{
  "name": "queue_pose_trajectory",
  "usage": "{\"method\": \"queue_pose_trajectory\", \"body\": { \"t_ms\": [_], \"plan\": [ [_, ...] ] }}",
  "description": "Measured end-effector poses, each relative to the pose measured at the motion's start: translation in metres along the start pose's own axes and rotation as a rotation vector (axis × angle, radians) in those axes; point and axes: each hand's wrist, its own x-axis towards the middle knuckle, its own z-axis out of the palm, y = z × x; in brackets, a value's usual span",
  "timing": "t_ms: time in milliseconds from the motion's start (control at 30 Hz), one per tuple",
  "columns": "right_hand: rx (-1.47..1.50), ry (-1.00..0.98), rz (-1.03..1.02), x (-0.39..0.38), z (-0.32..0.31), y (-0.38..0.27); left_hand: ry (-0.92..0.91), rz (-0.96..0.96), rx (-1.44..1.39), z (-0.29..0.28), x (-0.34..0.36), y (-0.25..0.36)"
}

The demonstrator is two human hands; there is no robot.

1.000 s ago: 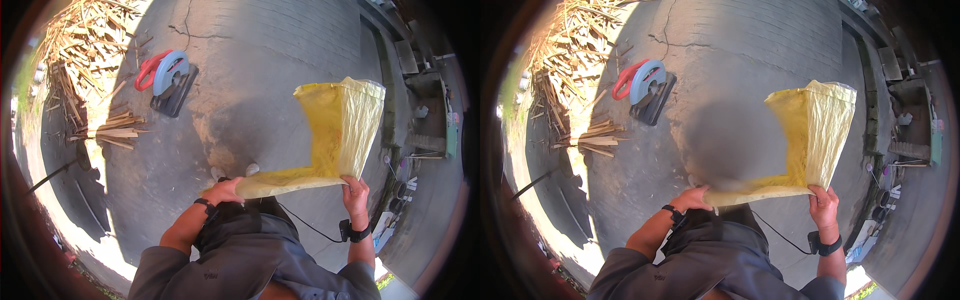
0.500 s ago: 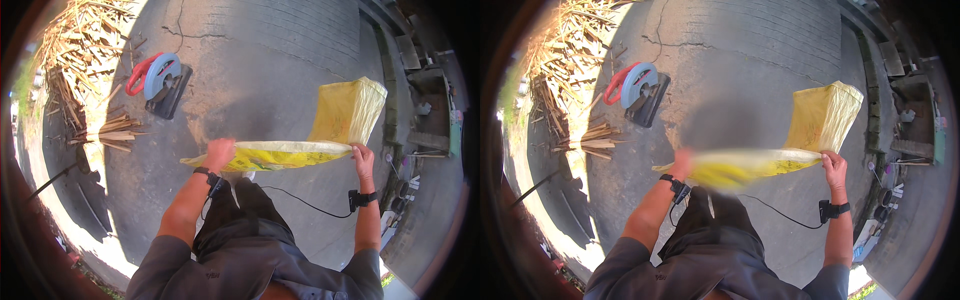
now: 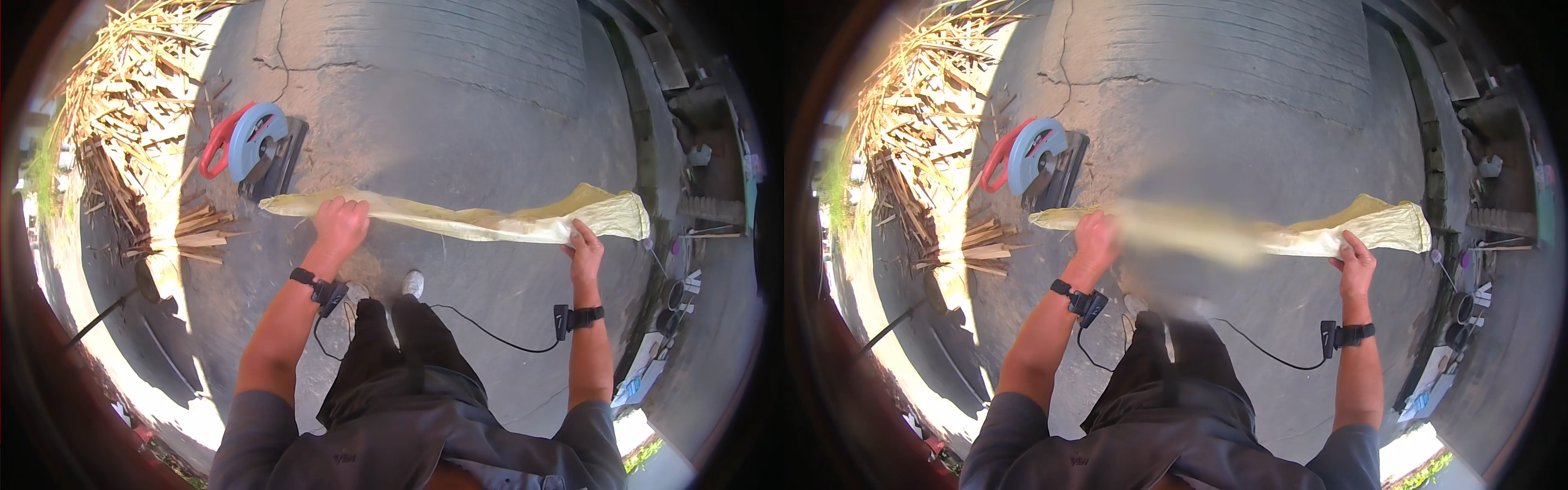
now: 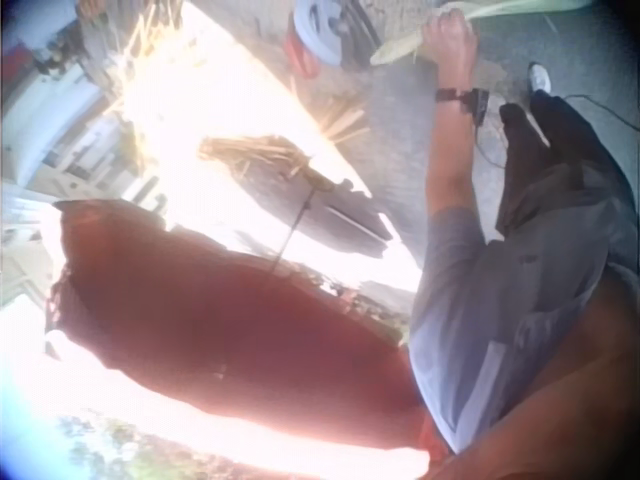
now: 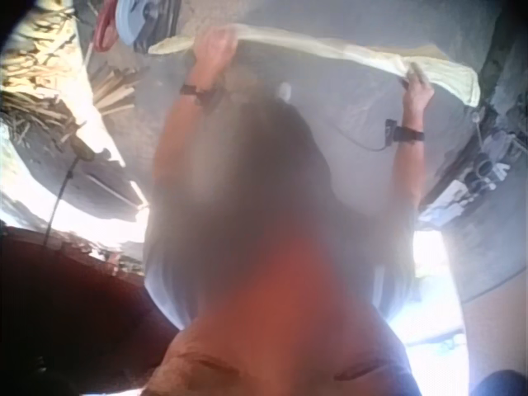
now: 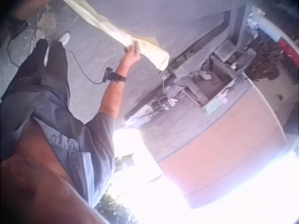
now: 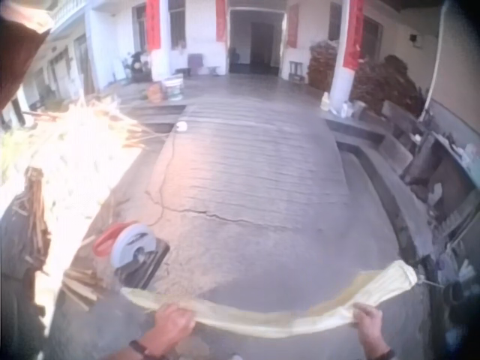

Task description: The person picks up several thin pieces of wood from a pile, aligns them on the base of a power miter saw, and uses the saw to cut the wood into shorter lengths.

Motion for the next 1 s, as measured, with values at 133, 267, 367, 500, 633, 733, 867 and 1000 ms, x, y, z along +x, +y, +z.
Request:
{"method": "queue_pose_trajectory", "body": {
  "t_ms": [133,267,367,500,633,733,867,1000],
  "plan": [
    [0.136,0.025,-0.105,-0.011,-0.001,0.015,-0.027,0.029,-0.003,-0.010,-0.017,0.008],
    [0.187,0.021,-0.101,-0.017,-0.010,0.048,-0.100,0.084,0.000,-0.005,-0.045,0.013],
    [0.184,0.021,-0.047,-0.023,-0.015,0.078,-0.137,0.093,-0.052,0.014,-0.071,0.017],
    [0.113,0.017,0.252,-0.032,-0.021,0.123,-0.238,0.080,-0.130,0.050,-0.114,0.028],
    [-0.045,-0.055,0.664,-0.056,-0.033,0.164,-0.305,0.018,-0.171,0.099,-0.158,0.045],
    [-0.161,-0.111,0.767,-0.092,-0.036,0.183,-0.346,-0.011,-0.176,0.139,-0.198,0.060],
    [-0.255,-0.170,0.872,-0.137,-0.037,0.188,-0.445,-0.092,-0.172,0.184,-0.231,0.071],
    [-0.265,-0.164,0.927,-0.164,-0.056,0.191,-0.381,-0.135,-0.228,0.196,-0.213,0.088]
  ]
}}
